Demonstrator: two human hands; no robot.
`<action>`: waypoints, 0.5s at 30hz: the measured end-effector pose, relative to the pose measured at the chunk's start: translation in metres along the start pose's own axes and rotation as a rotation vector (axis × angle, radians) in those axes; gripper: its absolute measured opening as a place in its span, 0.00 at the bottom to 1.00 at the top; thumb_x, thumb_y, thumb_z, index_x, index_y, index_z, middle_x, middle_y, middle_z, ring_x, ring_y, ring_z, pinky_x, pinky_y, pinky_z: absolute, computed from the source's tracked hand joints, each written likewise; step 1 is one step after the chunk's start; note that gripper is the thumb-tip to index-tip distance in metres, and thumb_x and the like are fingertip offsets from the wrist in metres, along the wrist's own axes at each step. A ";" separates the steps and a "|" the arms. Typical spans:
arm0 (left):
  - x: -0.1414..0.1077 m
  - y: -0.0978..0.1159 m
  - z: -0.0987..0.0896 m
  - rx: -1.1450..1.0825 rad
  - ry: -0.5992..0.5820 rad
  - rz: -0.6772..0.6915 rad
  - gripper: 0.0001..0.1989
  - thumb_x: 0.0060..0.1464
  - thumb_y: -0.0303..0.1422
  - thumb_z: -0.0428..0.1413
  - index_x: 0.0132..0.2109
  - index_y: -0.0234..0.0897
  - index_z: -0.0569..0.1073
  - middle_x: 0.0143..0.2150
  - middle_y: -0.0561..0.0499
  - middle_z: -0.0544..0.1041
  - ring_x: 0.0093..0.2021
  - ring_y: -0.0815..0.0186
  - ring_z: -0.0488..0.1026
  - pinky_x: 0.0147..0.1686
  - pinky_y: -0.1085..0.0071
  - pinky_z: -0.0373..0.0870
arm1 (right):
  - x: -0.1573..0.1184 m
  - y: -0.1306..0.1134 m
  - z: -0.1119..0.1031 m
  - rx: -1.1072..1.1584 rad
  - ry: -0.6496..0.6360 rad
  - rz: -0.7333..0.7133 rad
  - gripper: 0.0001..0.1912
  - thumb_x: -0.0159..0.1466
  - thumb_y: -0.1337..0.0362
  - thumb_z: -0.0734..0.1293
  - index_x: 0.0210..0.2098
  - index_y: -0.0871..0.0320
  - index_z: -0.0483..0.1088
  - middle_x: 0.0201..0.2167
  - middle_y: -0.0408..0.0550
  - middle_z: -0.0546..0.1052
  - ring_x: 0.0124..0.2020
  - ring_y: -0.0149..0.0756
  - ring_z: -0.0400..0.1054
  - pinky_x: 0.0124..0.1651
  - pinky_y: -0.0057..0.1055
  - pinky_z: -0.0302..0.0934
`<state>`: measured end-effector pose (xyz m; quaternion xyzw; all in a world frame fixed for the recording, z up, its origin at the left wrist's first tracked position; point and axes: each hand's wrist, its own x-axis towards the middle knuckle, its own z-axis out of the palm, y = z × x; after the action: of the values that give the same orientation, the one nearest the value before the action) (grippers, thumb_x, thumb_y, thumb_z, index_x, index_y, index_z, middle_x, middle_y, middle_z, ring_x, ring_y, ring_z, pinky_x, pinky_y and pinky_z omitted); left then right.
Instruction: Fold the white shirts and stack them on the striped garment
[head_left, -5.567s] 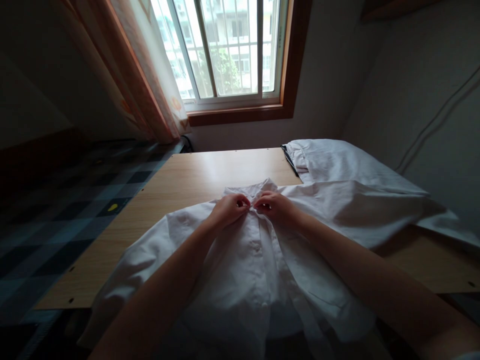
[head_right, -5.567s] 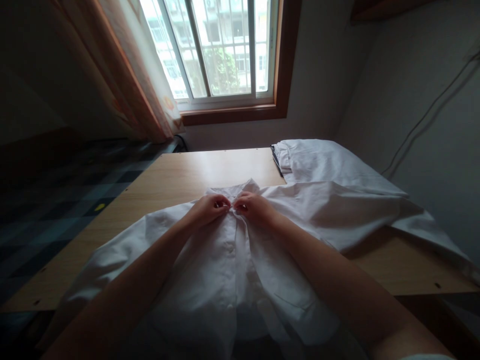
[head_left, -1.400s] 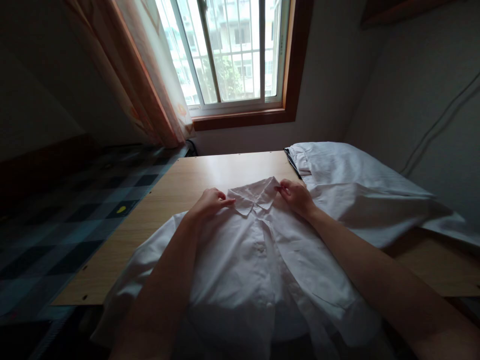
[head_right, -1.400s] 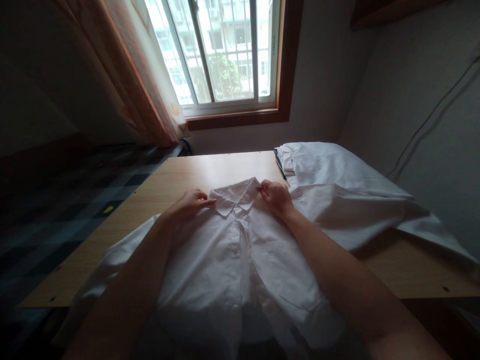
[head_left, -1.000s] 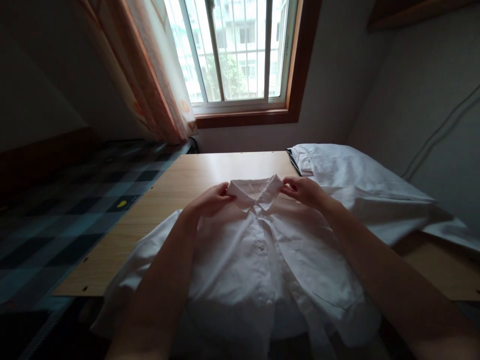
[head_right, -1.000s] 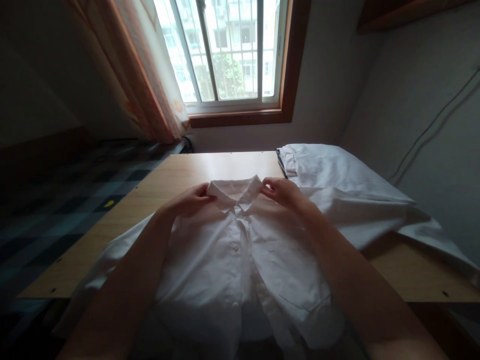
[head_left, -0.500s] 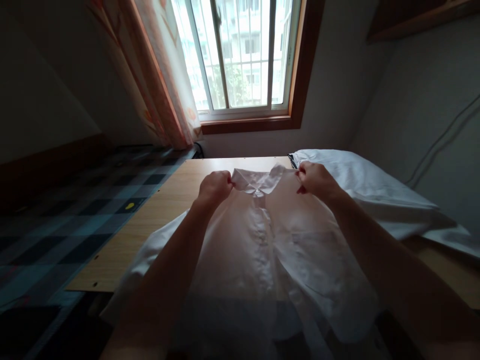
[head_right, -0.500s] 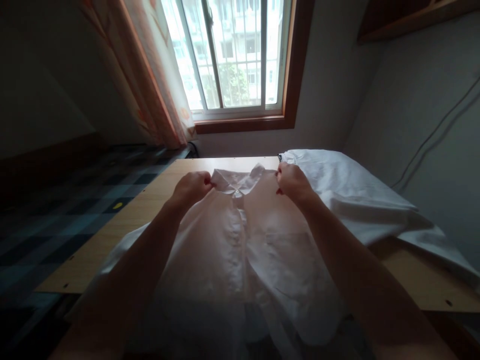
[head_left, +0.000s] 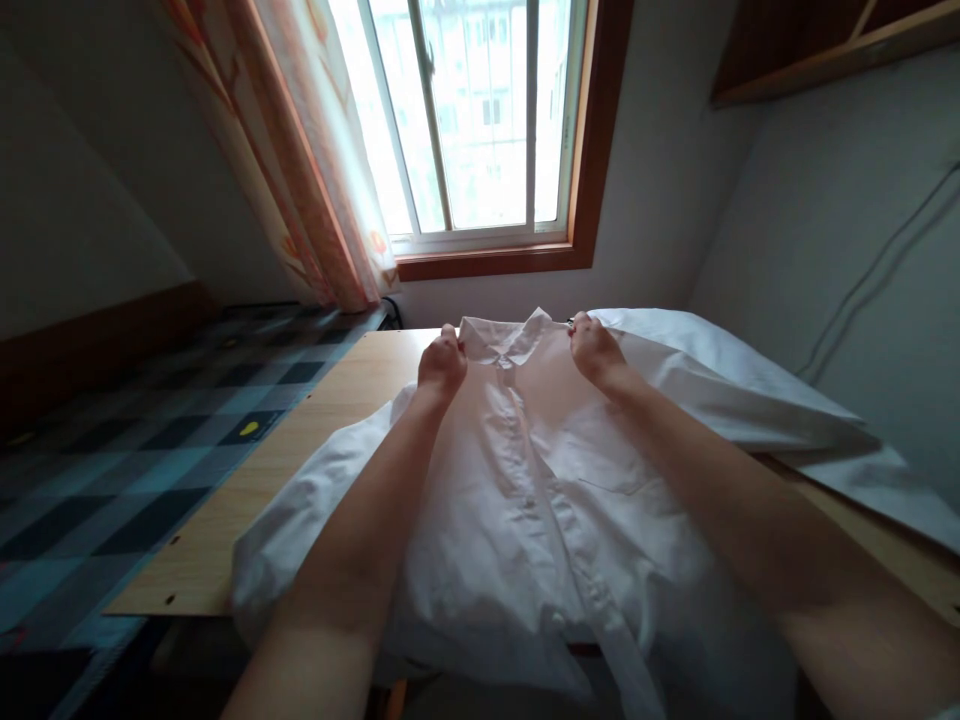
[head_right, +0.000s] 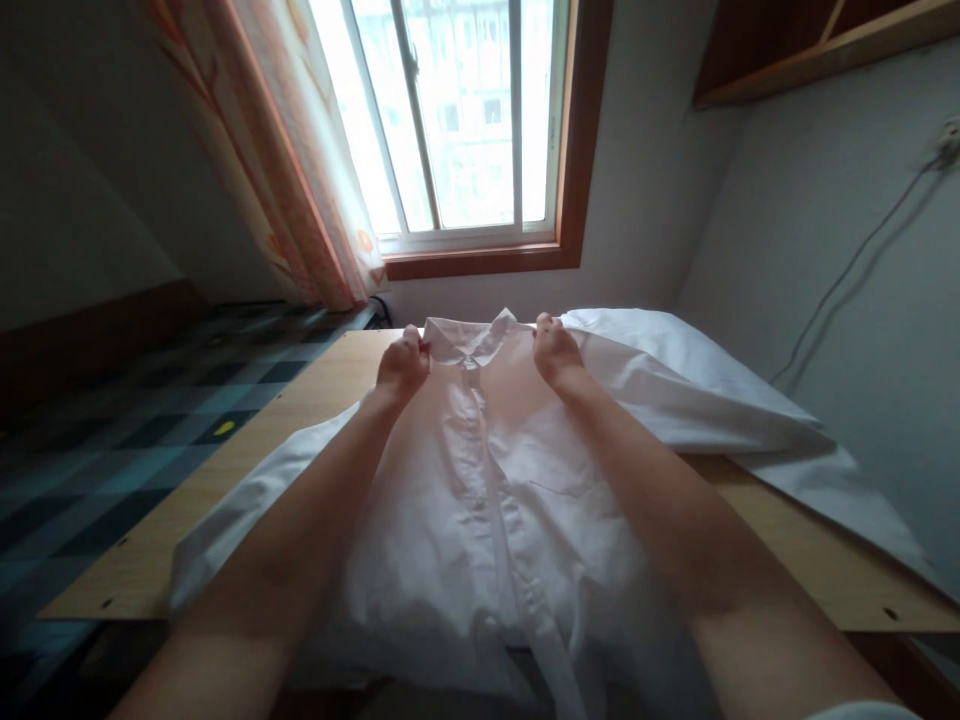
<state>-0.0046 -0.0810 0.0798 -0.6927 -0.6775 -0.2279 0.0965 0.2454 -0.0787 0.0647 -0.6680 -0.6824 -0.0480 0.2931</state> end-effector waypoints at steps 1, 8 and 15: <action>0.000 -0.001 0.006 -0.001 -0.018 -0.003 0.13 0.65 0.29 0.45 0.53 0.29 0.68 0.45 0.33 0.80 0.47 0.51 0.79 0.44 0.63 0.73 | -0.001 0.003 0.006 0.012 0.001 0.000 0.14 0.70 0.70 0.53 0.48 0.64 0.67 0.46 0.65 0.75 0.44 0.48 0.71 0.45 0.37 0.63; -0.002 -0.005 0.045 -0.027 -0.083 -0.053 0.16 0.67 0.27 0.40 0.56 0.28 0.65 0.48 0.32 0.78 0.47 0.54 0.79 0.44 0.64 0.72 | -0.018 0.017 0.053 0.012 -0.066 0.044 0.17 0.67 0.73 0.52 0.49 0.64 0.68 0.48 0.64 0.76 0.47 0.48 0.71 0.49 0.38 0.61; -0.026 -0.007 0.073 0.068 -0.085 -0.011 0.19 0.65 0.32 0.46 0.58 0.26 0.66 0.55 0.31 0.73 0.57 0.50 0.70 0.56 0.60 0.66 | -0.040 0.031 0.084 0.001 -0.104 -0.030 0.20 0.65 0.72 0.58 0.56 0.63 0.67 0.51 0.61 0.75 0.54 0.48 0.66 0.55 0.38 0.59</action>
<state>0.0026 -0.0712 0.0028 -0.6943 -0.6921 -0.1759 0.0897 0.2434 -0.0721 -0.0333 -0.6590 -0.7067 -0.0174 0.2570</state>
